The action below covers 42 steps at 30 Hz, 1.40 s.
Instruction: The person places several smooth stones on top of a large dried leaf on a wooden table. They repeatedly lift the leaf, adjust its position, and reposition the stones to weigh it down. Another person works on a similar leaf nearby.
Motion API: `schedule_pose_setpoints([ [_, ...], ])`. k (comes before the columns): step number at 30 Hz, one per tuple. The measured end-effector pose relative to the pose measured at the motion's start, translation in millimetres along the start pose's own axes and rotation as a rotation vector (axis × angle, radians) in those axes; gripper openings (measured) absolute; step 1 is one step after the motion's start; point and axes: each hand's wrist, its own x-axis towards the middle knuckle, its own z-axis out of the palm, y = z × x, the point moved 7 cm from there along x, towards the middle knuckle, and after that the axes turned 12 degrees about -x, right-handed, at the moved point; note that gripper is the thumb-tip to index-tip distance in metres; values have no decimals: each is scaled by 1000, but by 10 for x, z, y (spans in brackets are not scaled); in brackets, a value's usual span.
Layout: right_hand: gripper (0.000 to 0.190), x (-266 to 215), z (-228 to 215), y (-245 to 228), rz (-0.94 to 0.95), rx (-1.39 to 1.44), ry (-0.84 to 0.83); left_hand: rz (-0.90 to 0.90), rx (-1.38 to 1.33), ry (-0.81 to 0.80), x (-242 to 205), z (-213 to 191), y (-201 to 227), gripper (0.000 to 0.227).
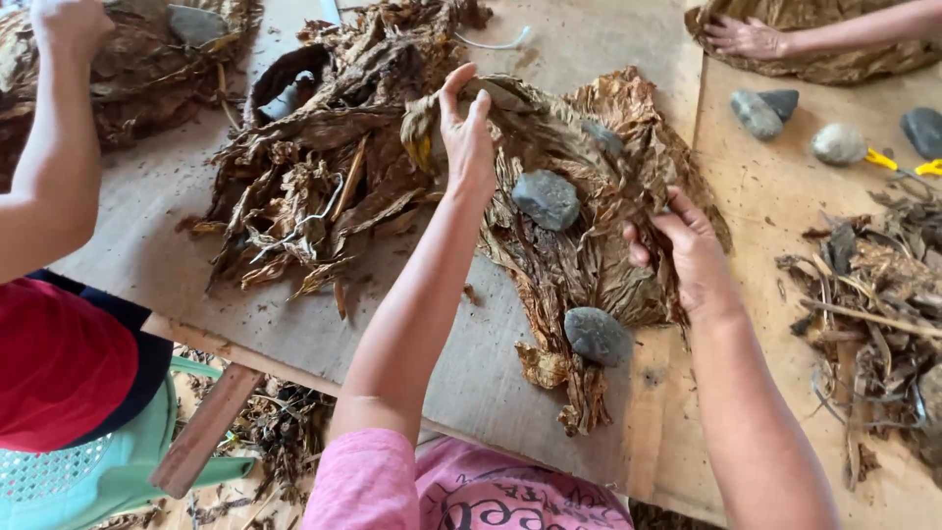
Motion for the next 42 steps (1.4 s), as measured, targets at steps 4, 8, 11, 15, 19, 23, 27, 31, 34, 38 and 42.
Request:
schedule_pose_setpoints([
  [4,38,-272,-197,250,52,49,10,-51,131,-137,-45,304,-51,43],
  [8,32,-605,-380,188,63,-419,-51,-111,325,-593,-252,1000,-7,39],
  [11,52,-666,-218,-218,129,-792,-87,-255,-2,-885,-587,1513,-10,39],
  [15,50,-390,-413,-582,-433,-461,57,-491,-233,-1082,-1024,1879,-64,43],
  [19,42,-137,-272,-714,-307,-347,120,-471,-213,-1101,-1099,2007,-26,44],
  [23,23,-144,-696,-781,-216,-128,462,-455,71,-1030,-968,1854,-7,65],
  [27,9,-129,-1217,-547,-152,40,570,-591,197,-876,-849,1567,-135,75],
  [31,5,-202,-1609,-404,-96,-310,752,-593,314,-794,-816,1340,-185,73],
  [34,6,-230,-1740,-292,-178,20,764,-639,279,-747,-805,1210,-335,72],
  [38,6,-351,-1781,-366,-165,30,801,-748,250,-684,-891,1154,-526,66],
  [42,6,-443,-1656,-675,-157,16,761,-879,-5,-541,-943,1236,-623,59],
])
